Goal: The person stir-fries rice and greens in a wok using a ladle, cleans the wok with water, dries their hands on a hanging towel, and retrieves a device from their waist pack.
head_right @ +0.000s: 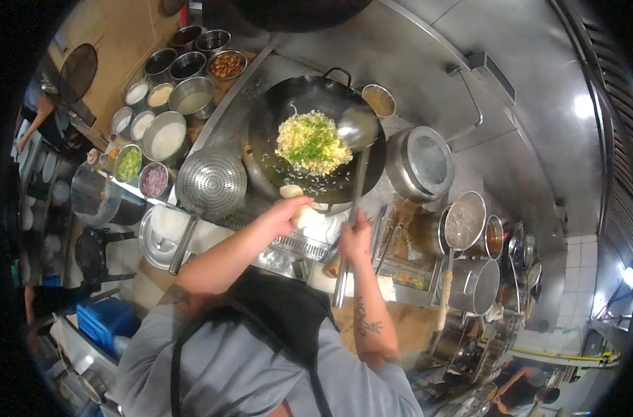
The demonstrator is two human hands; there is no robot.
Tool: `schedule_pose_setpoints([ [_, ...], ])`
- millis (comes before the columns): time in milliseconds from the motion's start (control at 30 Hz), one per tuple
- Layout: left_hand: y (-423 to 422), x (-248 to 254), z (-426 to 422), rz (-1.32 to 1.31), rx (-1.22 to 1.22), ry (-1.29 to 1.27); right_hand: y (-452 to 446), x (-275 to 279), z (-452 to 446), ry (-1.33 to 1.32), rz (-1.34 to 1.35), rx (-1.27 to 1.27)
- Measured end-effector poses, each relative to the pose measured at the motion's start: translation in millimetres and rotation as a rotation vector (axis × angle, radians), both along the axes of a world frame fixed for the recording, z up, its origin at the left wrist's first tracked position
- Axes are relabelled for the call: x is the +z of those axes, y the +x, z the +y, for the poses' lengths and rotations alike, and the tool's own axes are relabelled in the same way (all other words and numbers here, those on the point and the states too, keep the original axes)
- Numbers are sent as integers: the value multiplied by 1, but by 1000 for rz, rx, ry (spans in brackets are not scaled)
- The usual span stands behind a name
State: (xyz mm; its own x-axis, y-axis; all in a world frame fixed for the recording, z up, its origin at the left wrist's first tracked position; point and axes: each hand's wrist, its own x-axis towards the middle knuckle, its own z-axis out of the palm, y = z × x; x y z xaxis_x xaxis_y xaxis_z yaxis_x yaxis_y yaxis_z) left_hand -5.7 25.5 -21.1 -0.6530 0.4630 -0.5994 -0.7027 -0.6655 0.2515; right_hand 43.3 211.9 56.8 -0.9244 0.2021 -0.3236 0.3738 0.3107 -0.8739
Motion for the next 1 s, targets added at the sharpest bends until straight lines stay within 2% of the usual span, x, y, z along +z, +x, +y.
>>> schedule_pose_setpoints([
  [67,-6,-2,3,-3,-38,53,11,20,-5,-276,-224,45],
  [133,-14,-12,5,30,-65,-36,28,11,17,-68,-170,225],
  [233,10,-12,10,-2,13,-111,72,-3,68,510,402,485],
  [267,17,-1,10,-9,53,-134,87,33,86,365,168,463],
  [300,38,12,13,-113,92,-1,100,60,114,370,116,497],
  [333,67,24,13,-42,176,-112,109,116,125,353,0,534],
  [367,97,54,15,-109,248,-174,116,141,152,378,-23,600],
  [400,119,69,16,23,277,-145,122,155,177,401,-51,668],
  [467,134,87,24,32,276,-154,108,174,194,362,-241,692],
  [500,127,90,26,-11,219,-171,93,184,182,463,-322,685],
  [567,90,101,27,-49,115,-282,59,151,167,492,-251,694],
  [633,63,61,23,26,61,-169,31,68,159,500,215,674],
  [700,65,39,19,79,65,-133,21,24,111,736,116,448],
  [767,106,31,18,110,89,-175,33,2,75,583,82,261],
  [800,131,31,16,160,101,-138,43,-25,75,521,444,229],
  [833,152,14,16,265,177,-146,53,-53,79,604,643,205],
  [867,158,35,13,316,251,-225,58,-50,79,442,491,196],
  [933,147,39,3,184,146,-183,93,-31,79,123,129,188],
  [967,130,25,3,97,184,-244,104,-16,77,-31,45,150],
  [1000,106,33,1,76,145,-96,99,-4,76,-184,-20,111],
])
